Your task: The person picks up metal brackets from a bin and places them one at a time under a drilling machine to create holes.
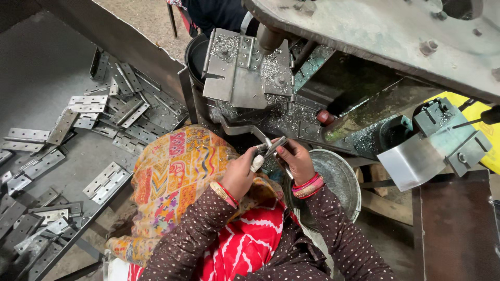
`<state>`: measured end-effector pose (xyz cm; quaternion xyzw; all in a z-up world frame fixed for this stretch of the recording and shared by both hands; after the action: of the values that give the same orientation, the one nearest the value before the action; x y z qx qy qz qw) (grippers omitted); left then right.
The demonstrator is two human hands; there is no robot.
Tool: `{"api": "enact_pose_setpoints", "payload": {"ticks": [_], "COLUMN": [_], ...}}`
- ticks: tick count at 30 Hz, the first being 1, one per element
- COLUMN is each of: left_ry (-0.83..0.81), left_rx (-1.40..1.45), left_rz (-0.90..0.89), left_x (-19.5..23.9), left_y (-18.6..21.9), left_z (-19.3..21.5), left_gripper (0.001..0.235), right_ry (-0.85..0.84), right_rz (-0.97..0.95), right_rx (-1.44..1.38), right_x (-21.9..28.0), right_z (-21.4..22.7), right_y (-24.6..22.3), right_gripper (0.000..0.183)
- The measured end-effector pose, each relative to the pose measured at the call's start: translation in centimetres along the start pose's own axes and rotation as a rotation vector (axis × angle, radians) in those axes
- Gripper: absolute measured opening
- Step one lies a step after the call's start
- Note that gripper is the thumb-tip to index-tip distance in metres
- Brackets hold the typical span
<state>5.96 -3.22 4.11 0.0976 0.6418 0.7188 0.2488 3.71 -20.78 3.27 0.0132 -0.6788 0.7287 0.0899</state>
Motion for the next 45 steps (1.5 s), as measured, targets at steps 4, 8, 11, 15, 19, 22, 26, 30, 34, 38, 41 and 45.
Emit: {"api": "enact_pose_setpoints", "payload": {"ticks": [4, 8, 11, 15, 19, 22, 26, 30, 34, 38, 41, 45], "left_ry": [0.007, 0.018, 0.004, -0.003, -0.024, -0.013, -0.015, 0.121, 0.108, 0.119, 0.063, 0.013], "left_rx": [-0.057, -0.034, -0.043, 0.061, 0.037, 0.042, 0.059, 0.112, 0.185, 0.751, 1.028, 1.050], "left_rz": [-0.017, -0.013, 0.036, 0.045, 0.127, 0.080, 0.083, 0.227, 0.210, 0.301, 0.363, 0.349], "left_x": [0.0, 0.2, 0.2, 0.1, 0.2, 0.2, 0.4, 0.2, 0.1, -0.2, -0.1, 0.1], "left_y": [-0.6, -1.0, -1.5, -1.0, -0.4, 0.5, 0.4, -1.5, -2.3, -4.8, -6.2, -7.6], "left_z": [-0.3, -0.6, -0.8, -0.8, -1.4, -1.4, -1.3, -1.0, -1.5, -2.1, -2.7, -2.6], "left_gripper": [0.045, 0.048, 0.048, 0.037, 0.038, 0.036, 0.036, 0.029, 0.030, 0.032, 0.032, 0.031], "right_ry": [0.001, -0.003, -0.013, -0.012, 0.003, 0.023, 0.032, 0.057, 0.028, -0.014, -0.104, -0.234], "right_rz": [-0.022, -0.028, -0.022, -0.007, 0.033, 0.031, 0.009, -0.032, -0.047, -0.092, -0.103, -0.073], "right_rx": [0.007, 0.022, 0.008, 0.000, 0.090, 0.101, 0.060, 0.038, -0.062, -0.161, -0.226, -0.237], "right_x": [0.0, 0.1, 0.1, 0.3, 0.2, 0.3, 0.4, 0.9, 0.7, 0.5, 0.3, 0.1], "right_z": [0.0, 0.2, 0.2, 0.2, 0.1, 0.3, 0.5, 1.0, 1.3, 1.4, 1.0, 0.9], "right_y": [0.2, 0.3, 0.4, 0.4, -0.1, -0.2, 0.1, 1.3, 2.4, 3.3, 3.6, 3.6], "right_gripper": [0.034, 0.032, 0.032, 0.033, 0.033, 0.031, 0.029, 0.031, 0.037, 0.042, 0.043, 0.042]}}
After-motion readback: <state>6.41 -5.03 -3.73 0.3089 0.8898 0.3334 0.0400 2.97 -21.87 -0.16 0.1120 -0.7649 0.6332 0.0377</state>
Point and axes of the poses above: each hand's wrist, its own x-axis away from the middle knuckle, its own z-axis out of the back of the hand, y = z × x, the point moved 9 cm from there along -x, towards the middle knuckle, and after that the axes turned 14 degrees about x, right-handed, at the moved point
